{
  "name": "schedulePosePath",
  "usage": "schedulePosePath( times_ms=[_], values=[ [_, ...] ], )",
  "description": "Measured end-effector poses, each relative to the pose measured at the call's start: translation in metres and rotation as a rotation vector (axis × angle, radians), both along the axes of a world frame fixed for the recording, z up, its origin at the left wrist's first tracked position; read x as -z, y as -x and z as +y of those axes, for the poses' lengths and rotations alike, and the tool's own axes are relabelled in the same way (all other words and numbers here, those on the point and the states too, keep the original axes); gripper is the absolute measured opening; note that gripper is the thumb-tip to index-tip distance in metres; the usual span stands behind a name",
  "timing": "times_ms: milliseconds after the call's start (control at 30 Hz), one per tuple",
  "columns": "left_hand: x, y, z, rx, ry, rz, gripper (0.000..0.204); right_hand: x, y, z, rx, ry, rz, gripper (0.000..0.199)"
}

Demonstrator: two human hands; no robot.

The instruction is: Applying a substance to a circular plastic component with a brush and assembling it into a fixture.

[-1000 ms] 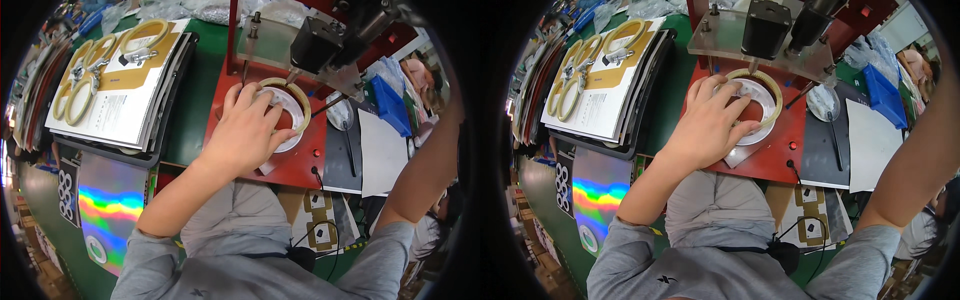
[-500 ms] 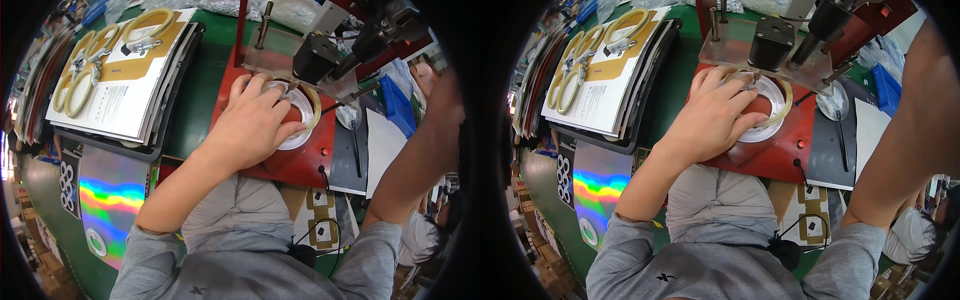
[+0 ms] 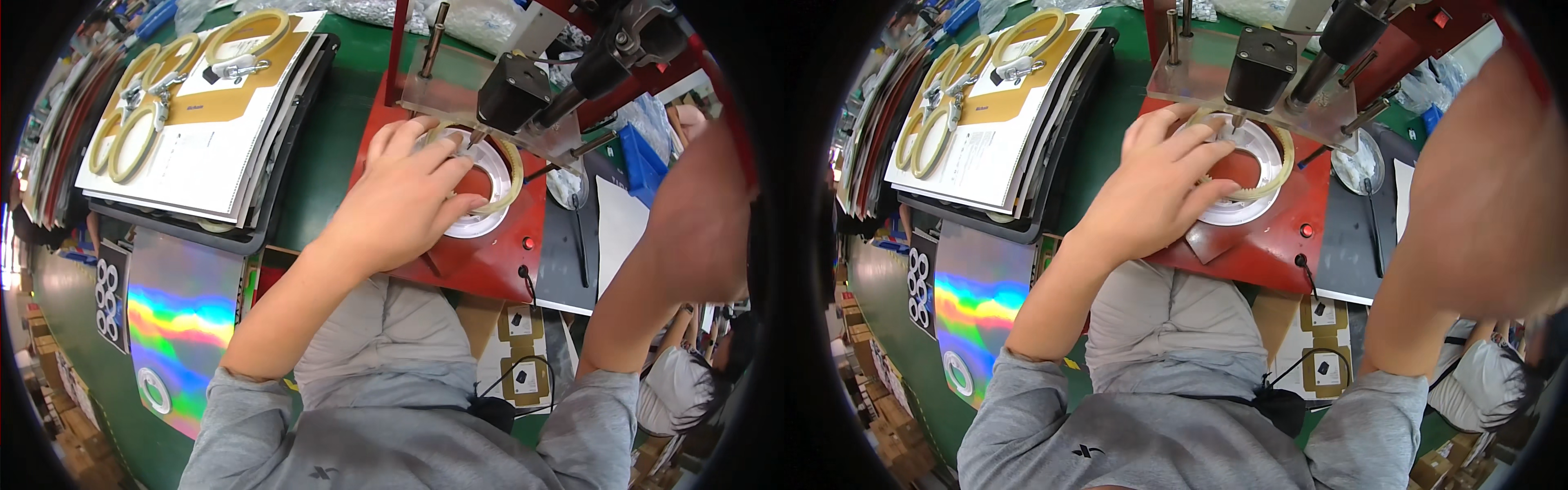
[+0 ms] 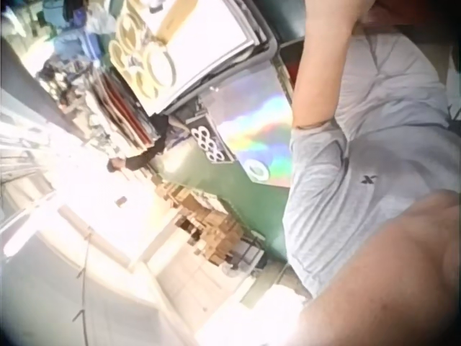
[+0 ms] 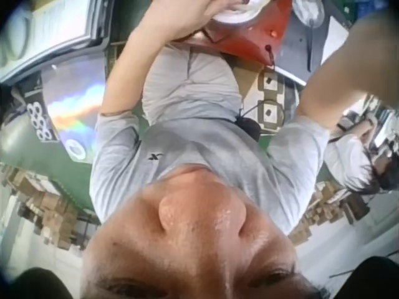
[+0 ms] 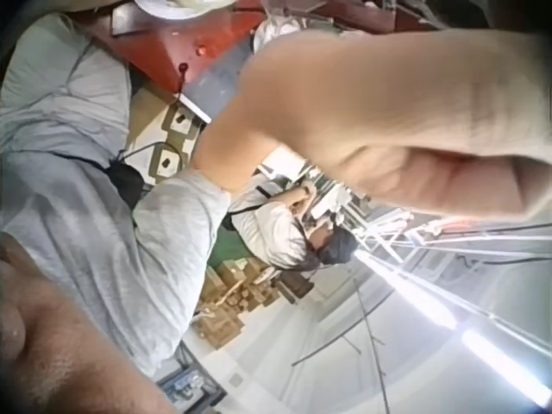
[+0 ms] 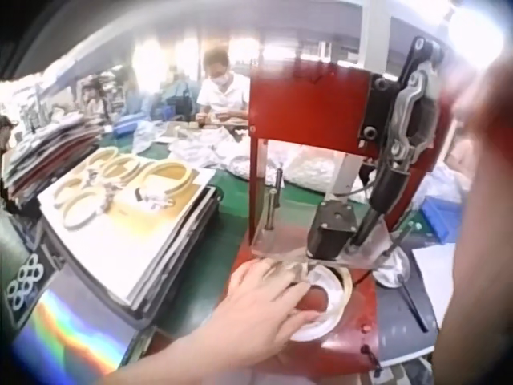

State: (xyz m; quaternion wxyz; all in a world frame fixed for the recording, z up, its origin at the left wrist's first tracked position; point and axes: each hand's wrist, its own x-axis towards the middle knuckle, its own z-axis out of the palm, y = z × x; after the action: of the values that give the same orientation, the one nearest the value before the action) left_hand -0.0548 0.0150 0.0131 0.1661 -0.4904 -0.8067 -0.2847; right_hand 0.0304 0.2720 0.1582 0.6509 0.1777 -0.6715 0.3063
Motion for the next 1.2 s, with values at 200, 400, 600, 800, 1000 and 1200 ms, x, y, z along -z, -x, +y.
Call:
schedulePosePath(
  times_ms=[200,400,600,800,1000,1200],
  values=[
    [0.031,0.001,-0.051,-0.185,-0.411,-0.273,0.028,0.028,-0.028,-0.053,-0.04,-0.142,-0.171,0.032],
    [0.061,-0.007,-0.062,-0.16,-0.617,-0.71,0.038,0.144,-0.084,-0.041,0.344,-0.2,-1.153,0.031],
    [0.07,-0.006,-0.064,-0.164,-0.614,-0.692,0.039,0.141,-0.105,-0.049,0.491,-0.515,-1.372,0.045],
    [0.066,-0.008,-0.06,-0.173,-0.608,-0.664,0.036,0.134,-0.107,-0.051,0.46,-0.589,-1.432,0.055],
    [0.059,-0.008,-0.064,-0.21,-0.512,-0.565,0.033,0.126,-0.086,-0.031,0.298,-0.494,-1.296,0.036],
    [0.043,-0.008,-0.062,-0.222,-0.361,-0.397,0.034,0.12,-0.06,-0.05,0.211,-0.315,-1.09,0.029]
  ],
)
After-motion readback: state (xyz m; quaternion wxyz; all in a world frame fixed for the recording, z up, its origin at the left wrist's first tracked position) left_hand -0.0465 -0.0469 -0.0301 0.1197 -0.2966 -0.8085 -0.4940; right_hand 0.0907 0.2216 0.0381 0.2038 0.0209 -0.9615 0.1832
